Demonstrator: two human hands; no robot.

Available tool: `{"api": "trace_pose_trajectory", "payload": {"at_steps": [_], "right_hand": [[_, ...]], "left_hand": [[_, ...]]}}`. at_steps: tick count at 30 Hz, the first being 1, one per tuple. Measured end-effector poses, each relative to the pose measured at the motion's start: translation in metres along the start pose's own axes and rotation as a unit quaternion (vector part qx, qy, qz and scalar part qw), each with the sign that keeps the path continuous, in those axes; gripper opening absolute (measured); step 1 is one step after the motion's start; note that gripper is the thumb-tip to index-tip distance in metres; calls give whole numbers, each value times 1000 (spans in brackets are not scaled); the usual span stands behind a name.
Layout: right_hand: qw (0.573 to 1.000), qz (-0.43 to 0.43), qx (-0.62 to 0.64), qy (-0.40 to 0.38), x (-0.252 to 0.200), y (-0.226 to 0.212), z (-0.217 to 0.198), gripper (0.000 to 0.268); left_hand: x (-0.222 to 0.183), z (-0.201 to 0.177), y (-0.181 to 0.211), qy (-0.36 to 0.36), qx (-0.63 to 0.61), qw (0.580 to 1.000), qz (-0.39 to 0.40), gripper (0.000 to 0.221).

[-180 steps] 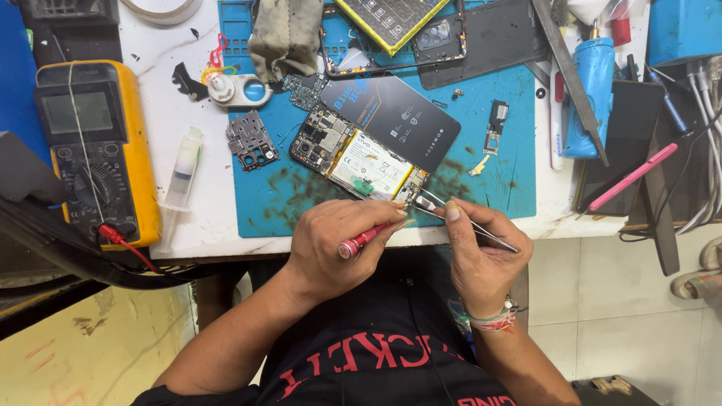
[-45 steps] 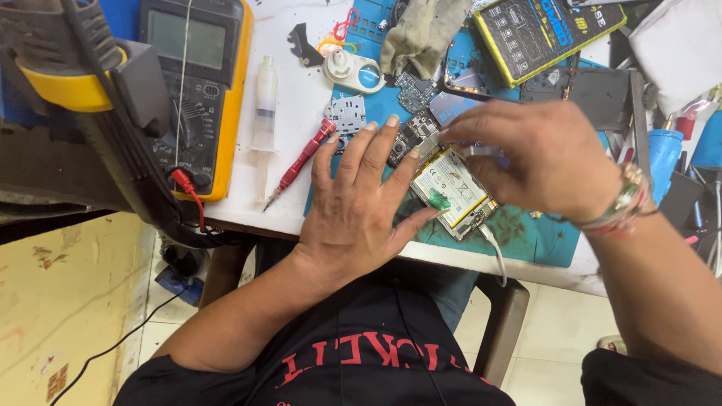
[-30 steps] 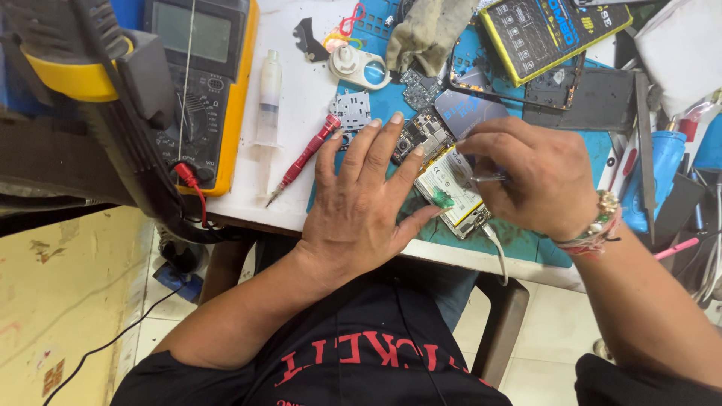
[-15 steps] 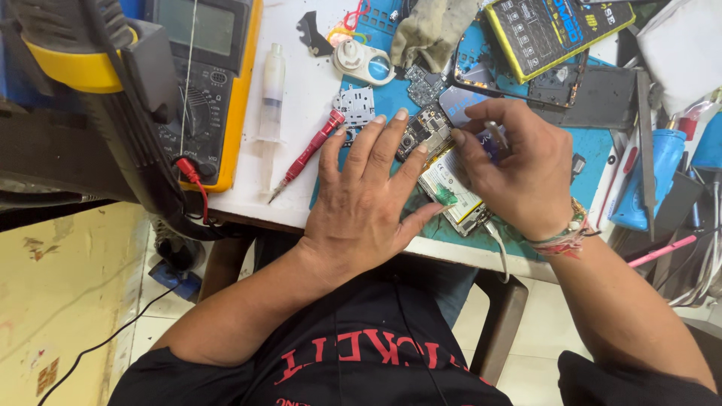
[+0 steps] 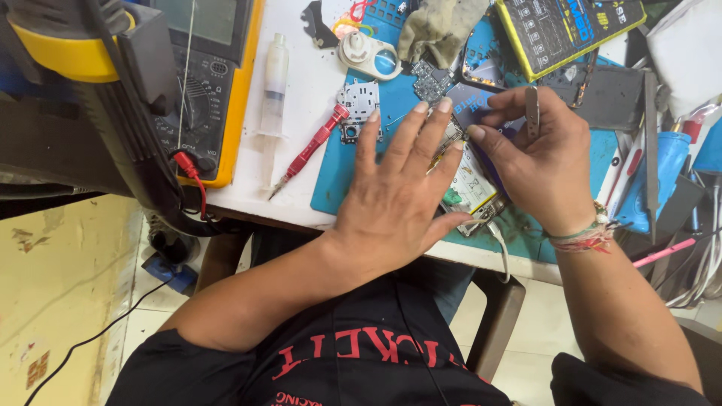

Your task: The person uses a screwdriver and tweezers to disassemble and manipulate internal components of a mobile phone on a workbench, handling a small circuit board and the phone's battery area.

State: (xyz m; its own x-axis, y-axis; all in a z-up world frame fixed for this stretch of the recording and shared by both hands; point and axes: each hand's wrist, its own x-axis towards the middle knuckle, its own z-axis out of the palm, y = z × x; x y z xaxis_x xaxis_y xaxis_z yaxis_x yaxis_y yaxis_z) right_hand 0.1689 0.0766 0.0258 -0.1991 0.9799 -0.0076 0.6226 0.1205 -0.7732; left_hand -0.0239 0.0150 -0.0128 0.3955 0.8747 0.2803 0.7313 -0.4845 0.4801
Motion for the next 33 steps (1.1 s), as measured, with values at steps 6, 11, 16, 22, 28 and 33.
{"api": "trace_pose_trajectory", "payload": {"at_steps": [6, 11, 16, 22, 28, 33], "right_hand": [[986, 67, 92, 124, -10, -2, -17, 26], [966, 64, 131, 214, -35, 0, -26, 49], [951, 75, 214, 209, -46, -6, -3, 23], [965, 68, 144, 209, -59, 3, 10, 19], [972, 50, 150, 176, -65, 15, 12, 15], [976, 87, 87, 179, -67, 15, 14, 18]], "left_hand": [[4, 10, 1, -5, 5, 1000, 5, 76], [4, 11, -1, -7, 12, 1000, 11, 74], [5, 9, -1, -17, 17, 1000, 6, 73], [6, 7, 0, -23, 12, 1000, -4, 72], [7, 6, -1, -30, 10, 999, -10, 69], [7, 6, -1, -34, 13, 999, -7, 68]]}}
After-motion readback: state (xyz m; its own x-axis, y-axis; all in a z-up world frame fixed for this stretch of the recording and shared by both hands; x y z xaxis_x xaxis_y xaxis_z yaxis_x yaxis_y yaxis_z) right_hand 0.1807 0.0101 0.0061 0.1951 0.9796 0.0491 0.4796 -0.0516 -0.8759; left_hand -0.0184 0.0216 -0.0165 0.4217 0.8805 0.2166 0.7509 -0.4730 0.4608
